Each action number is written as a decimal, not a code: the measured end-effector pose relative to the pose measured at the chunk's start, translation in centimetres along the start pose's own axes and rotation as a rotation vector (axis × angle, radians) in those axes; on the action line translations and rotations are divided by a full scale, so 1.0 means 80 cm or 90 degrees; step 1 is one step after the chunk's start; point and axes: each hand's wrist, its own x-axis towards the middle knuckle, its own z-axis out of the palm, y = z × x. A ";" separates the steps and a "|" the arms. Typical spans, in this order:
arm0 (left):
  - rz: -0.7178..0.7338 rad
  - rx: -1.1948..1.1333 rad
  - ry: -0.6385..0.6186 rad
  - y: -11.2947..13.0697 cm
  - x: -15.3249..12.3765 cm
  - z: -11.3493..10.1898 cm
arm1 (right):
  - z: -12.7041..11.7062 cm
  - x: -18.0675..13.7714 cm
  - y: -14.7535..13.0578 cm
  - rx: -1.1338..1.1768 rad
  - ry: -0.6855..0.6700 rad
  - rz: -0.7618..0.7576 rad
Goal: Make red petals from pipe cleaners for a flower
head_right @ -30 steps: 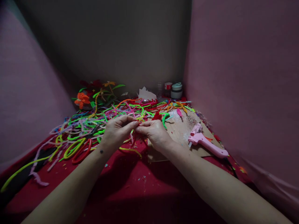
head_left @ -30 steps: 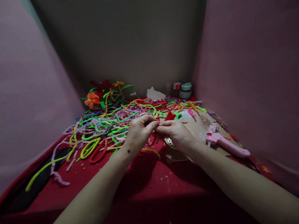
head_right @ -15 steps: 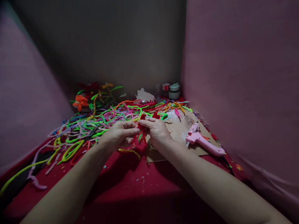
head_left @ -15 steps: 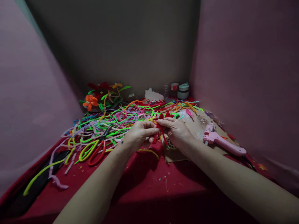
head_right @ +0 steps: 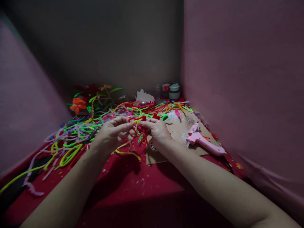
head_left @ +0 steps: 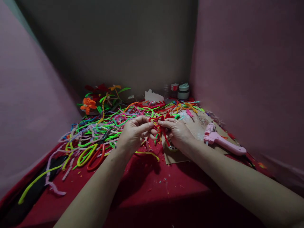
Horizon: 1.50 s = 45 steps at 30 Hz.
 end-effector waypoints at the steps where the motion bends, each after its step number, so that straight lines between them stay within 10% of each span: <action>1: 0.026 -0.008 0.016 0.000 0.000 0.002 | 0.000 -0.001 0.001 0.002 -0.001 0.009; 23: 0.172 0.230 0.008 -0.016 -0.003 0.013 | -0.002 -0.001 0.005 -0.014 0.004 0.022; 45: 0.126 0.048 0.008 -0.008 0.004 0.003 | 0.000 -0.003 0.002 -0.027 -0.027 0.031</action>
